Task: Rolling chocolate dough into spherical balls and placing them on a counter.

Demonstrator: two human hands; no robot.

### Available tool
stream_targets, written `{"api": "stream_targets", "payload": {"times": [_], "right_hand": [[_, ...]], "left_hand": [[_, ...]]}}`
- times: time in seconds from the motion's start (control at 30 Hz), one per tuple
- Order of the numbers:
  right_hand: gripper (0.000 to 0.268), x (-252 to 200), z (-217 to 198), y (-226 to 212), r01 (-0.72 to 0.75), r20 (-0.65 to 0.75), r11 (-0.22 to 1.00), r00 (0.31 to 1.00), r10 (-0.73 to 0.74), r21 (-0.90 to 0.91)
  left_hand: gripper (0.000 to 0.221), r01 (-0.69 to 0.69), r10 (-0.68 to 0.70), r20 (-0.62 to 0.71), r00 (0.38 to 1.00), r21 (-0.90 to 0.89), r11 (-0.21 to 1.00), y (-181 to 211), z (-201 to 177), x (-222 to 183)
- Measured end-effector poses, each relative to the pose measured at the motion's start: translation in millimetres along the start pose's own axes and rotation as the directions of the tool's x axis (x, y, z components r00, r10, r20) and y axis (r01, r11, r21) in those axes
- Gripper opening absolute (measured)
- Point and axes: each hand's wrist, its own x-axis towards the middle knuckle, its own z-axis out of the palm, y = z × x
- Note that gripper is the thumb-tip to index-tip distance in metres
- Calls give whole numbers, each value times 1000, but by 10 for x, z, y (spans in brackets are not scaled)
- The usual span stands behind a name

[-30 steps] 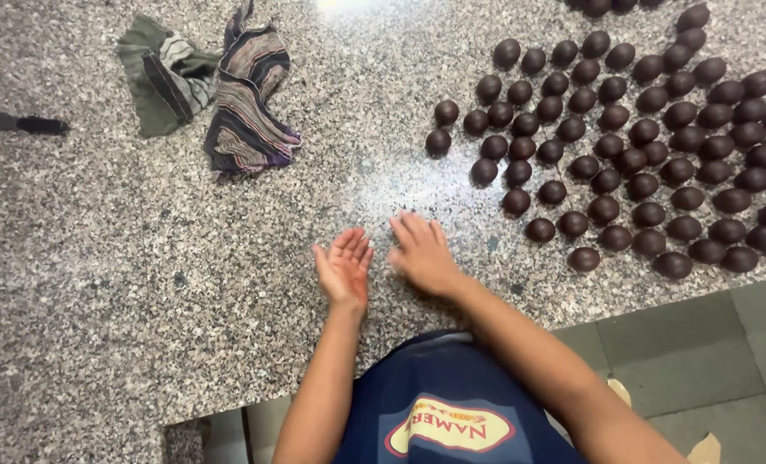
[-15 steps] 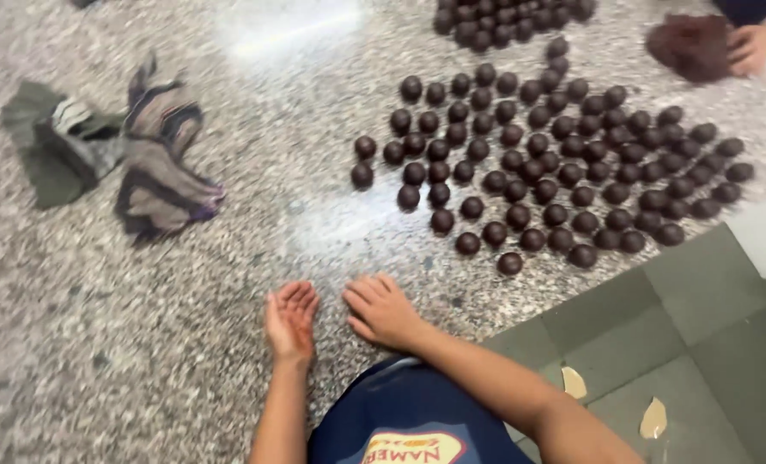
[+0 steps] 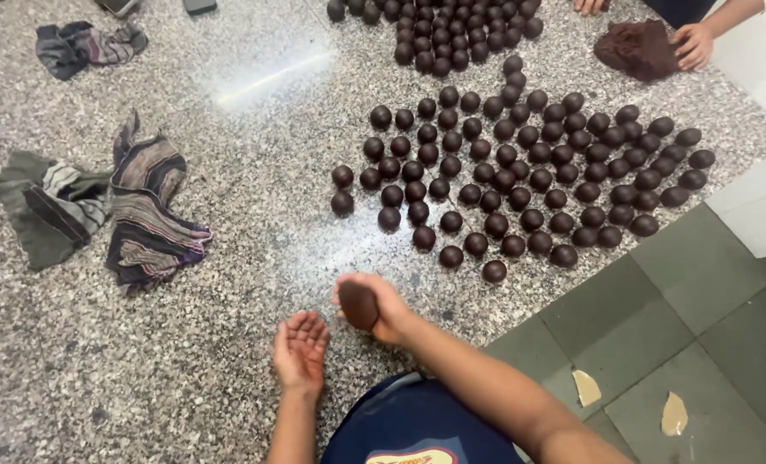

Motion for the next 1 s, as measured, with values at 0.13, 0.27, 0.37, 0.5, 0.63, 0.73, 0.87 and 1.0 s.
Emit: {"api": "stream_targets", "payload": {"times": [0.13,0.27,0.37,0.5,0.63,0.73,0.87,1.0], "right_hand": [[28,-226,293,177,33,193,997,981,-20,-66],[26,-205,271,328,45,202,994,979,-24,-98],[24,-200,278,286,71,179,992,983,-52,-103],[36,-217,296,221,113,82,963,992,-95,-246],[44,-186,406,57,259,83,802,963,-255,-538],[36,-281,643,-120,454,177,535,854,-489,-712],[25,-149,318,73,587,557,-120,655,-510,-800],[45,-24,-88,419,596,741,-483,644,-191,-642]], "left_hand": [[52,137,-137,-15,990,-28,990,44,469,-215],[43,271,-281,-107,954,-97,958,-241,142,-19],[45,225,-219,55,974,-140,964,-413,-129,152],[53,209,-196,156,968,-75,975,-82,276,-105],[54,235,-221,146,964,-84,968,180,408,-220],[54,235,-238,-54,970,-52,971,271,277,-188],[52,121,-130,-84,988,-100,988,266,-91,-73],[48,92,-105,-52,993,-207,974,265,-389,45]]}}
